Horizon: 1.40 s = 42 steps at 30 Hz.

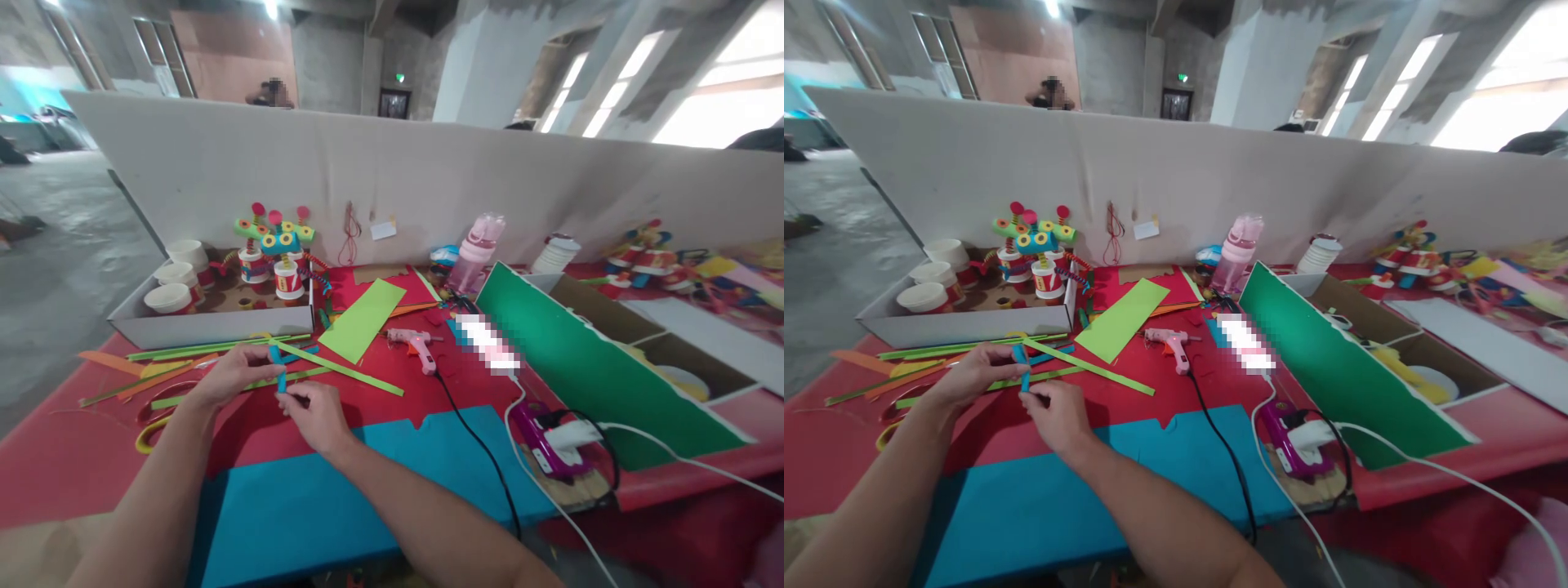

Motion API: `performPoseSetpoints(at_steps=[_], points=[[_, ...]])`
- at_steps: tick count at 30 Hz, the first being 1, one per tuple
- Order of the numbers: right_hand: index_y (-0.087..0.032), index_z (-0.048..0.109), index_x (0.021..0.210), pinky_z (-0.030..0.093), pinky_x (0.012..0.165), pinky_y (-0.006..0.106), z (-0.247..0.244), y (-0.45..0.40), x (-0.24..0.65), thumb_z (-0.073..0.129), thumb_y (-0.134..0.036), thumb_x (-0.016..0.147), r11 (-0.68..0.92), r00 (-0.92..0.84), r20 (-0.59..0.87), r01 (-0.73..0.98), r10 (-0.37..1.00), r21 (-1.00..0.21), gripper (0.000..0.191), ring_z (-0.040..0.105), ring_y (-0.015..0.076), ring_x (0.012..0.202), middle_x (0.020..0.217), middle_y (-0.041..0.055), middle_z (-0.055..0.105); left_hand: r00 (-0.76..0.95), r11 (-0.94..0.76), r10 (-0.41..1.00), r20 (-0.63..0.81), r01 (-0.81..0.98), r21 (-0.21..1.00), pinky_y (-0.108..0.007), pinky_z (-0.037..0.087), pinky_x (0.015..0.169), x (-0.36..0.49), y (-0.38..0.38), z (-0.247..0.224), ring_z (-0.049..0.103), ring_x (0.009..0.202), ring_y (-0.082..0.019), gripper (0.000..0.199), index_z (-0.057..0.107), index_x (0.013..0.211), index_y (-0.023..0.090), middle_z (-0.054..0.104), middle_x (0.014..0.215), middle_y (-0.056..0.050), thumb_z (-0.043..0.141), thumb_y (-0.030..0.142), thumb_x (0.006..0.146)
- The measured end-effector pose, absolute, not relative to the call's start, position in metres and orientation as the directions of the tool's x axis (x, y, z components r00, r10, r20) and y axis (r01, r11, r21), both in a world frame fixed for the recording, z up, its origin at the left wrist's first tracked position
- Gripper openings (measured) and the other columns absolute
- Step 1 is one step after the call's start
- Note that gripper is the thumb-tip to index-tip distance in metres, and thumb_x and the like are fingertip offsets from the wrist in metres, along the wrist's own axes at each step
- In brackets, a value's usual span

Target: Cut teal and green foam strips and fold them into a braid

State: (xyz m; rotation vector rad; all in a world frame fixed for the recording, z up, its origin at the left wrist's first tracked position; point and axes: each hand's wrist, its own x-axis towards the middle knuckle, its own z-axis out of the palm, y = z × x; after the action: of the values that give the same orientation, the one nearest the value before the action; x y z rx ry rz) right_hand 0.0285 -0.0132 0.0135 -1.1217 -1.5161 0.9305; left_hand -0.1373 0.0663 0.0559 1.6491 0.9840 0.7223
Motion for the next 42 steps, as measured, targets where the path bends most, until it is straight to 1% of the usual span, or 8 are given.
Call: performPoseSetpoints(at_steps=[7, 11, 13, 16, 22, 27, 37, 42], points=[[-0.018, 0.07, 0.082, 0.047, 0.059, 0.022, 0.007, -0.004, 0.036, 0.056, -0.042, 0.084, 0.174, -0.149, 0.169, 0.023, 0.974, -0.984, 0.028, 0.063, 0.013, 0.061, 0.069, 0.0015, 0.068, 0.366, -0.125, 0.927, 0.083, 0.094, 0.988, -0.021, 0.041, 0.056, -0.133, 0.074, 0.048, 0.051, 0.056, -0.011, 0.015, 0.067, 0.063, 0.016, 0.06, 0.058, 0.0, 0.077, 0.028, 0.064], [-0.019, 0.07, 0.09, 0.046, 0.057, 0.021, 0.01, 0.0, 0.045, 0.057, -0.044, 0.083, 0.188, -0.149, 0.171, 0.105, 0.974, -0.977, 0.029, 0.06, 0.0121, 0.06, 0.072, 0.0009, 0.068, 0.251, -0.091, 0.963, 0.099, -0.045, 0.995, -0.021, 0.039, 0.052, -0.13, 0.076, 0.048, 0.049, 0.052, -0.01, 0.019, 0.064, 0.062, 0.015, 0.055, 0.054, 0.001, 0.074, 0.031, 0.067], [-0.019, 0.07, 0.089, 0.045, 0.056, 0.021, 0.01, 0.002, 0.049, 0.058, -0.044, 0.082, 0.193, -0.156, 0.172, 0.138, 0.973, -0.971, 0.028, 0.059, 0.0119, 0.058, 0.071, 0.0007, 0.068, 0.232, -0.091, 0.967, 0.106, -0.073, 0.993, -0.021, 0.038, 0.051, -0.127, 0.074, 0.049, 0.048, 0.051, -0.009, 0.02, 0.062, 0.063, 0.015, 0.055, 0.054, 0.001, 0.074, 0.031, 0.068], [-0.017, 0.07, 0.085, 0.046, 0.056, 0.022, 0.007, 0.007, 0.051, 0.057, -0.043, 0.083, 0.18, -0.163, 0.159, 0.124, 0.974, -0.976, 0.029, 0.059, 0.0122, 0.057, 0.068, 0.0013, 0.067, 0.22, -0.14, 0.964, 0.148, -0.052, 0.989, -0.02, 0.038, 0.052, -0.124, 0.073, 0.049, 0.048, 0.051, -0.009, 0.021, 0.061, 0.061, 0.014, 0.056, 0.054, 0.001, 0.073, 0.031, 0.068], [-0.016, 0.071, 0.091, 0.045, 0.051, 0.022, 0.008, 0.009, 0.052, 0.058, -0.038, 0.08, 0.168, -0.133, 0.153, 0.111, 0.979, -0.98, 0.027, 0.06, 0.0129, 0.056, 0.069, 0.0033, 0.068, 0.207, -0.201, 0.956, 0.208, -0.054, 0.978, -0.022, 0.039, 0.054, -0.12, 0.069, 0.051, 0.048, 0.052, -0.009, 0.025, 0.059, 0.059, 0.014, 0.055, 0.053, 0.001, 0.071, 0.033, 0.07], [-0.015, 0.071, 0.094, 0.044, 0.048, 0.021, 0.012, 0.007, 0.051, 0.057, -0.04, 0.08, 0.128, -0.102, 0.12, 0.08, 0.987, -0.989, 0.033, 0.06, 0.0132, 0.057, 0.071, 0.0048, 0.069, 0.188, -0.208, 0.957, 0.221, -0.086, 0.974, -0.023, 0.04, 0.055, -0.119, 0.069, 0.05, 0.048, 0.051, -0.009, 0.027, 0.059, 0.061, 0.015, 0.055, 0.053, 0.001, 0.071, 0.037, 0.071], [-0.014, 0.073, 0.083, 0.046, 0.055, 0.024, 0.012, 0.011, 0.053, 0.063, -0.043, 0.075, 0.099, -0.073, 0.096, 0.036, 0.993, -0.994, 0.032, 0.06, 0.0127, 0.055, 0.065, 0.0047, 0.068, 0.158, -0.212, 0.961, 0.227, -0.109, 0.971, -0.024, 0.04, 0.057, -0.117, 0.066, 0.052, 0.05, 0.054, -0.01, 0.027, 0.061, 0.062, 0.015, 0.057, 0.056, 0.0, 0.07, 0.038, 0.072], [-0.013, 0.073, 0.084, 0.048, 0.059, 0.025, 0.011, 0.015, 0.059, 0.067, -0.046, 0.072, 0.042, -0.156, 0.041, 0.005, 0.987, -0.999, 0.035, 0.062, 0.0131, 0.057, 0.067, 0.0047, 0.069, 0.187, -0.222, 0.954, 0.234, -0.086, 0.971, -0.024, 0.039, 0.056, -0.105, 0.059, 0.054, 0.05, 0.053, -0.01, 0.029, 0.059, 0.061, 0.015, 0.056, 0.054, 0.0, 0.067, 0.039, 0.074]])
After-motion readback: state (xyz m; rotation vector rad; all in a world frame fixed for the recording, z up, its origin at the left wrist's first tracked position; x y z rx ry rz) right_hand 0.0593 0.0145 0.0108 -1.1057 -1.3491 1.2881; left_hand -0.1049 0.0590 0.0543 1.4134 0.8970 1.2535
